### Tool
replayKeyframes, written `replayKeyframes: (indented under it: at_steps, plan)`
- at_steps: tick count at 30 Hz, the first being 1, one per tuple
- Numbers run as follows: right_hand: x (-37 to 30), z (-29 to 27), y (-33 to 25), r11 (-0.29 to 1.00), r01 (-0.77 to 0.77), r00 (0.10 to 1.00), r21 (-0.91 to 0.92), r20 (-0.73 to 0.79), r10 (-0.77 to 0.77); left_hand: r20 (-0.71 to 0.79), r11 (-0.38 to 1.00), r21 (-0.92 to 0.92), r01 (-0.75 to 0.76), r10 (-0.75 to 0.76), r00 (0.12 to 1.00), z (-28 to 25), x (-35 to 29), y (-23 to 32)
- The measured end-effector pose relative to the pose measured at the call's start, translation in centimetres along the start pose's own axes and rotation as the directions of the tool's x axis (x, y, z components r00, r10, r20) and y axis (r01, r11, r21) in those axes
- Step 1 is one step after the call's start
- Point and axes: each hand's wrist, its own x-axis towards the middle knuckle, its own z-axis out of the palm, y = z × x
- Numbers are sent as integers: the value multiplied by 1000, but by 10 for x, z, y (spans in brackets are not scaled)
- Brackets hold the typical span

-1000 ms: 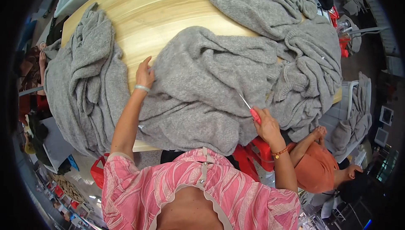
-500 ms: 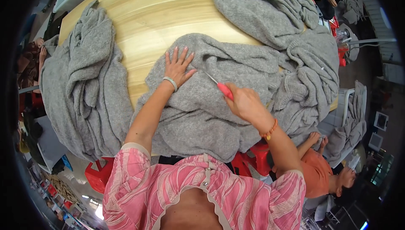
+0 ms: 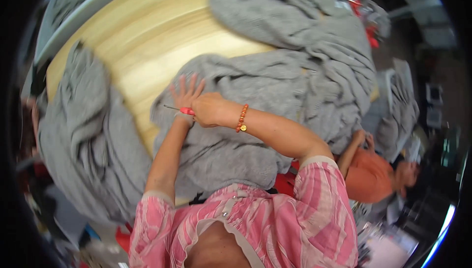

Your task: Trimming loose threads and inspecting grey garments at a workbench in a sewing factory.

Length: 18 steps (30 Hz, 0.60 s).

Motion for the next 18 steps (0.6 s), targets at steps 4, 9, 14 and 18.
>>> replayKeyframes:
  at_steps: [4,9,14,18]
  plan:
    - [-41,-17,58,946,-313,936,84,-140,322,183,990,-103,93,-73,980,-36,1,7]
    - [-83,6,41,968,-223,974,113,67,216,121,993,-79,91,-82,989,-36,10,14]
    - [-106,30,48,948,-152,973,281,-125,194,128,992,-121,47,-32,991,-43,14,10]
    - [-145,51,61,876,-201,890,438,-293,350,244,827,-549,126,14,970,-52,-14,-40]
